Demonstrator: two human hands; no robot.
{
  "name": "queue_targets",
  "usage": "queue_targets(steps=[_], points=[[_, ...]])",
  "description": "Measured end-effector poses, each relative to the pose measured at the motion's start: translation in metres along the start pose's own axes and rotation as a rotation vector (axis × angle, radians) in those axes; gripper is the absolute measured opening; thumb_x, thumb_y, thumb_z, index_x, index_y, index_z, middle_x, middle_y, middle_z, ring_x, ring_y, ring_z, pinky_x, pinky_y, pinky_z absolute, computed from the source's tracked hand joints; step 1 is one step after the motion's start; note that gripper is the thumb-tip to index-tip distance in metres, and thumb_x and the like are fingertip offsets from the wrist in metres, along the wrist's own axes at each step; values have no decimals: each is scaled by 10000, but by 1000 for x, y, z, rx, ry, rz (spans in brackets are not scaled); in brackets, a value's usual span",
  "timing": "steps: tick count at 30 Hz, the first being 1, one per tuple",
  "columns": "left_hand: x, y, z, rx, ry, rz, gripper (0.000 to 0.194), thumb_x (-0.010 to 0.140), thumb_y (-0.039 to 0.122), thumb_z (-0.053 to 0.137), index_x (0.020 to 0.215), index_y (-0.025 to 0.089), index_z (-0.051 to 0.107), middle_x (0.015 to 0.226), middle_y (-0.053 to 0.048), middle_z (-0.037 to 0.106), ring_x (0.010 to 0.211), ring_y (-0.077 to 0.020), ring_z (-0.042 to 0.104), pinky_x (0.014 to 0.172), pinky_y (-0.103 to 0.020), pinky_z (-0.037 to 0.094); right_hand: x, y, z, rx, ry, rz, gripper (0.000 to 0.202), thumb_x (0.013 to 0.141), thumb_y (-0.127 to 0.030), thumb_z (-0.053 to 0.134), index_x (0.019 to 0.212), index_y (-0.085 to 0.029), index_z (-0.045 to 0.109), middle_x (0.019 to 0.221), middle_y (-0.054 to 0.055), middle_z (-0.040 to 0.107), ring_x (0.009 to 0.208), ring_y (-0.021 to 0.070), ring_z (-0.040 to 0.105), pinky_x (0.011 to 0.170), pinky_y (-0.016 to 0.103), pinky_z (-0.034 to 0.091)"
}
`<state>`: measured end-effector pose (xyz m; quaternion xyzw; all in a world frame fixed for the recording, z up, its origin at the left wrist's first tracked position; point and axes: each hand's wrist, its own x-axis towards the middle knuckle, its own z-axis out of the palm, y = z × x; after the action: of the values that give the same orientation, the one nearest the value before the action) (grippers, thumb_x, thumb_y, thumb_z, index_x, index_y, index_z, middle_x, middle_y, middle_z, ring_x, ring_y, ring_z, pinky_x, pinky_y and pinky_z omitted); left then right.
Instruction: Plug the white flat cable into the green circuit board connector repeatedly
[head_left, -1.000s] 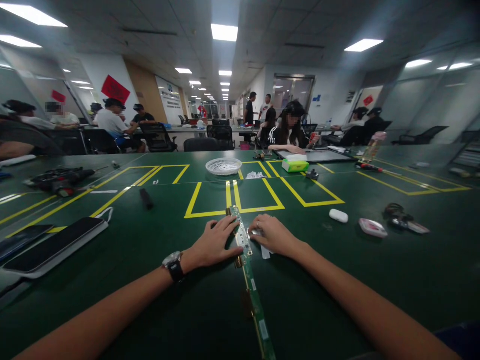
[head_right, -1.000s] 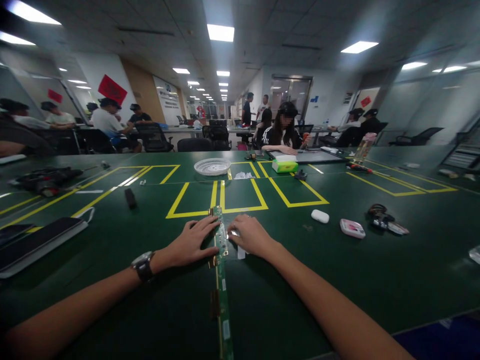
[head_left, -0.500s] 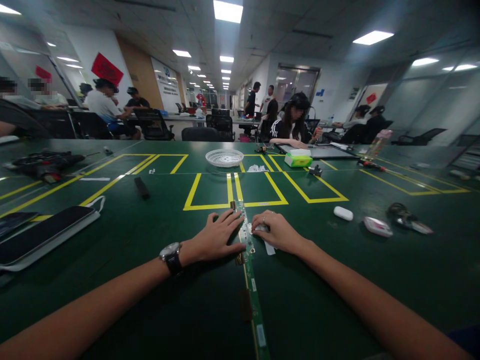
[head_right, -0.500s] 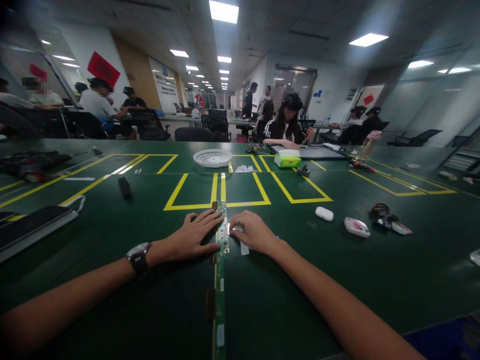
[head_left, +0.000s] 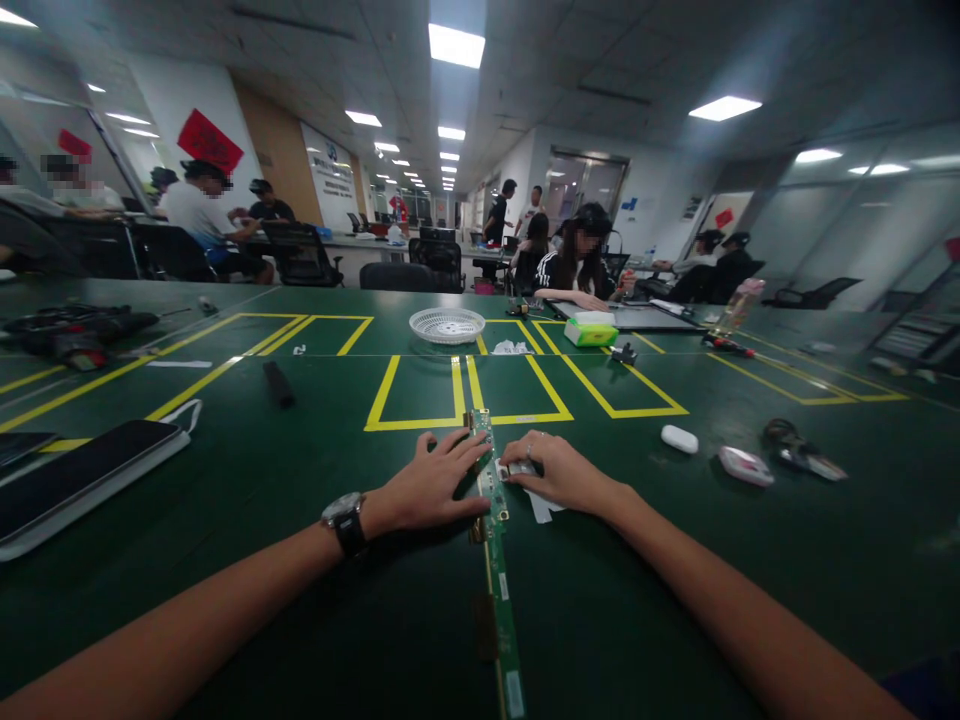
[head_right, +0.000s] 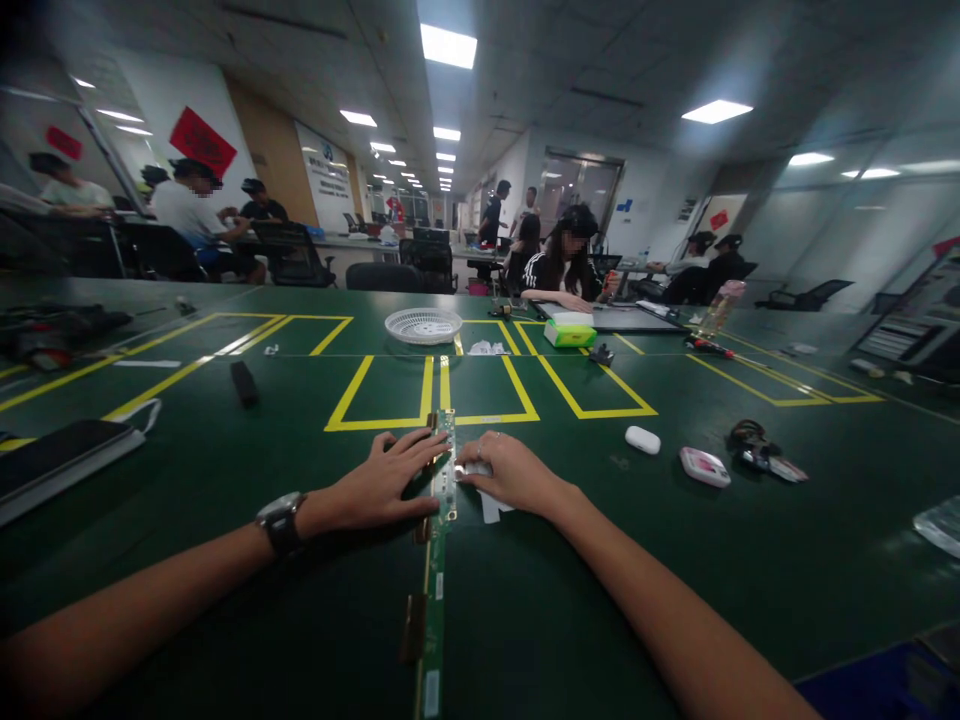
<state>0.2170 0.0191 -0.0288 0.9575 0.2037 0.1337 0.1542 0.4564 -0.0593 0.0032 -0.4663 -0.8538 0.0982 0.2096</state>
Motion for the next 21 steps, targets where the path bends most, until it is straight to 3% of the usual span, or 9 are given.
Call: queue_targets(steps=[5,9,13,17,21], points=[[1,-1,0,-81,31,-5,742,936,634,463,1548,299,209,1577,-83,305,1423,-367,272,1113,-594,177,0,-10,1,-16,4,-161,421,883,-109,536,1282,-227,594,1319,85,604,1244,214,515,1046,409,385],[4,-7,2,-301,224,-164,618,1002,532,374,1532,245,239,1546,-107,348,1392,-304,341,1123,-497,255,5,-2,11,-48,-40,-162,391,897,-132,524,1264,-231,615,1307,65,625,1227,196,542,1057,388,379],[7,-17,6,-470,411,-291,538,1004,486,362,1465,210,333,1439,-130,435,1318,-275,418,1083,-452,346,2,34,9,-228,118,156,317,976,-201,419,1167,-190,672,1255,79,661,1197,203,566,1050,372,386],[7,-17,5,-450,422,-300,490,1003,475,371,1430,235,379,1374,-117,477,1283,-275,443,1071,-470,358,-9,68,0,-405,191,554,347,995,-258,381,1144,-150,676,1246,119,652,1181,231,568,1020,366,405],[7,-13,3,-445,416,-293,481,1003,462,370,1422,225,392,1389,-113,473,1295,-272,437,1087,-464,349,-15,76,0,-441,209,632,396,1000,-334,378,1212,-120,635,1293,151,616,1221,262,537,1051,391,372]])
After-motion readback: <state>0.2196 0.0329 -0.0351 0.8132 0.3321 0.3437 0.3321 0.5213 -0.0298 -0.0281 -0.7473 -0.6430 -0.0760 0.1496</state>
